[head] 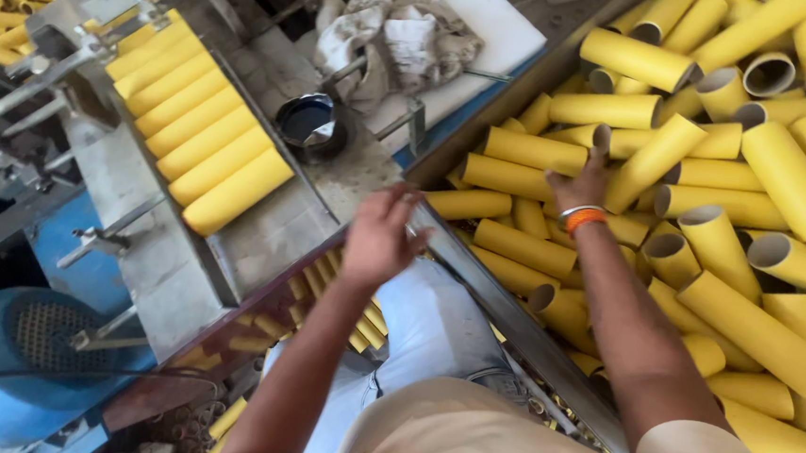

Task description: The person repeatedly picks up yellow cardboard cylinders from a pile and places them into a machine hopper. The cylinders are handled by hand and fed into the machine one at a time or in small groups.

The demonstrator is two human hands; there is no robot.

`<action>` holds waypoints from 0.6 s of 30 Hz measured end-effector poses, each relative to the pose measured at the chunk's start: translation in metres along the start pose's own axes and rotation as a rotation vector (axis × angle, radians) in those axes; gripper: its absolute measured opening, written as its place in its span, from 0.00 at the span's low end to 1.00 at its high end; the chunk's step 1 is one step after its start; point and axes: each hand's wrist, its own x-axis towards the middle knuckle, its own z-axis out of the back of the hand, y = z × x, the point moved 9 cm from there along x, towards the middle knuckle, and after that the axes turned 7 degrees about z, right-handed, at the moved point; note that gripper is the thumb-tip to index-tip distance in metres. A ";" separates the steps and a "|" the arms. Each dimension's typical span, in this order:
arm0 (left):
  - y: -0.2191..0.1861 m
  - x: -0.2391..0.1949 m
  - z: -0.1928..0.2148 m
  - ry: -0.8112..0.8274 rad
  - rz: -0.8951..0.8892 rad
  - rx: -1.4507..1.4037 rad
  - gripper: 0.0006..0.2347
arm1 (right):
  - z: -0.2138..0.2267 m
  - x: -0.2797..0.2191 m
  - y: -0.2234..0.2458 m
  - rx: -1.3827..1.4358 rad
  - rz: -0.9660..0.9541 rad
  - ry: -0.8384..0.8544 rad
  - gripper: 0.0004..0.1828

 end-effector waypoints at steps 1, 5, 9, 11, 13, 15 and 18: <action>-0.016 0.006 -0.013 0.036 -0.027 -0.115 0.23 | -0.012 -0.006 -0.009 -0.060 -0.034 -0.017 0.60; -0.054 0.030 -0.082 0.329 0.038 -0.294 0.24 | -0.033 -0.022 -0.024 0.153 -0.060 -0.149 0.55; -0.046 0.043 -0.109 0.418 0.129 -0.131 0.28 | -0.037 -0.031 -0.031 0.405 -0.221 -0.171 0.33; -0.044 0.045 -0.104 0.364 0.117 -0.152 0.29 | -0.021 -0.030 -0.022 0.286 -0.251 -0.119 0.20; -0.038 0.047 -0.098 0.380 0.187 -0.269 0.31 | 0.000 -0.011 -0.010 0.370 -0.355 -0.044 0.20; -0.041 0.052 -0.078 0.298 0.179 -0.343 0.33 | 0.046 0.028 0.054 0.378 0.082 -0.087 0.28; -0.047 0.052 -0.023 0.055 0.094 -0.304 0.38 | 0.103 0.050 0.118 0.213 0.119 -0.032 0.26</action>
